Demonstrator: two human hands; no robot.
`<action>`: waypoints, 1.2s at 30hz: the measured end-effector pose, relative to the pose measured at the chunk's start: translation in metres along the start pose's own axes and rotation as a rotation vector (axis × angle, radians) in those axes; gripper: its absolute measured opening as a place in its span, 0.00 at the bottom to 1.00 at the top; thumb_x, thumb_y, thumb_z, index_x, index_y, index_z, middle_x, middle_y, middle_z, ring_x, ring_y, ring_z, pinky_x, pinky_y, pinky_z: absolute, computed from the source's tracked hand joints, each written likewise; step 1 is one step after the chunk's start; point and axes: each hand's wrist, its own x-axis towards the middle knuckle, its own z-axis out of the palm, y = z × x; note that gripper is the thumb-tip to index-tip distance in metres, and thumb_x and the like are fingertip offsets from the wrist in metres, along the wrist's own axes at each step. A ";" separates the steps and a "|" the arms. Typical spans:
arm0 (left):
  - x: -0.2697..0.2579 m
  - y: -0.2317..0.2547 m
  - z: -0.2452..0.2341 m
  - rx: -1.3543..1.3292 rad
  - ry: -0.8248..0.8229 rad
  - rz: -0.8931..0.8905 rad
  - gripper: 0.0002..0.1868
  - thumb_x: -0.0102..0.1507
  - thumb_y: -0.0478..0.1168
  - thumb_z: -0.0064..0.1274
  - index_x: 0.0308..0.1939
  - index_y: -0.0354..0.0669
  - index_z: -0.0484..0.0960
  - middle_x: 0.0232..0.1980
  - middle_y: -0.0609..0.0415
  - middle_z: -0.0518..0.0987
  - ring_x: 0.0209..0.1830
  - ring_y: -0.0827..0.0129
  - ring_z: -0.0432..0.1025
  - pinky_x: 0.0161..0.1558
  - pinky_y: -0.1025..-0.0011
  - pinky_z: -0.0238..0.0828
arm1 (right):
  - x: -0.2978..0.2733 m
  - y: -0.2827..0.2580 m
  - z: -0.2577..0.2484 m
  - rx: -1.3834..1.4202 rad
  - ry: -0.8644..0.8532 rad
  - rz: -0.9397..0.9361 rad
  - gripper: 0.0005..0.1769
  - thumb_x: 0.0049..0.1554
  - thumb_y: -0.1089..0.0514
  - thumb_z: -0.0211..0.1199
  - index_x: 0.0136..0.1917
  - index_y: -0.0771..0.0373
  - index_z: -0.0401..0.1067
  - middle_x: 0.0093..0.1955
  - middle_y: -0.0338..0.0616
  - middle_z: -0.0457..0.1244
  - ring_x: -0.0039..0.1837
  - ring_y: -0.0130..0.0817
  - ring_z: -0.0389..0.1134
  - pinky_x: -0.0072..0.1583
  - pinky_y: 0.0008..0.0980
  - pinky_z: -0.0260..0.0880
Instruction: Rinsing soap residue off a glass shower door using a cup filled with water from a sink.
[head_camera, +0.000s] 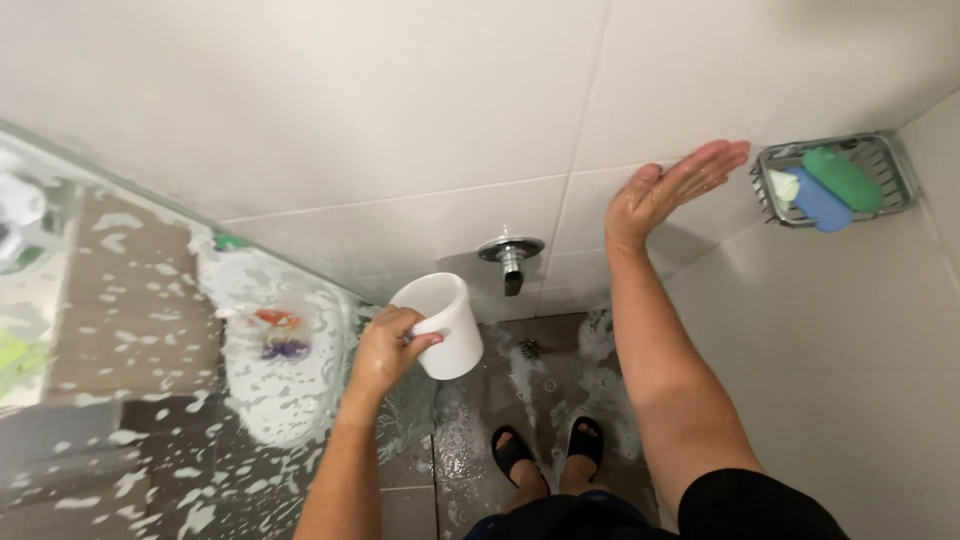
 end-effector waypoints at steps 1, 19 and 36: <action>-0.004 -0.002 0.004 0.002 0.002 0.002 0.17 0.52 0.45 0.69 0.32 0.35 0.83 0.32 0.50 0.83 0.33 0.59 0.75 0.34 0.63 0.75 | -0.022 -0.001 0.002 0.003 0.002 0.000 0.43 0.70 0.27 0.27 0.88 0.45 0.21 0.90 0.39 0.19 0.89 0.40 0.18 0.85 0.53 0.15; -0.091 0.015 0.013 0.072 0.277 -0.095 0.18 0.48 0.47 0.71 0.32 0.38 0.83 0.32 0.52 0.81 0.35 0.55 0.71 0.37 0.60 0.70 | -0.177 -0.114 -0.099 0.601 -1.187 0.352 0.27 0.64 0.54 0.60 0.74 0.61 0.64 0.85 0.47 0.42 0.85 0.41 0.41 0.79 0.41 0.44; -0.321 0.105 0.014 0.156 0.727 -0.421 0.19 0.44 0.46 0.74 0.33 0.44 0.84 0.37 0.58 0.80 0.47 0.58 0.72 0.46 0.61 0.74 | -0.256 -0.254 -0.173 1.343 -2.679 -0.012 0.39 0.39 0.50 0.84 0.59 0.58 0.68 0.73 0.42 0.53 0.74 0.35 0.57 0.72 0.37 0.61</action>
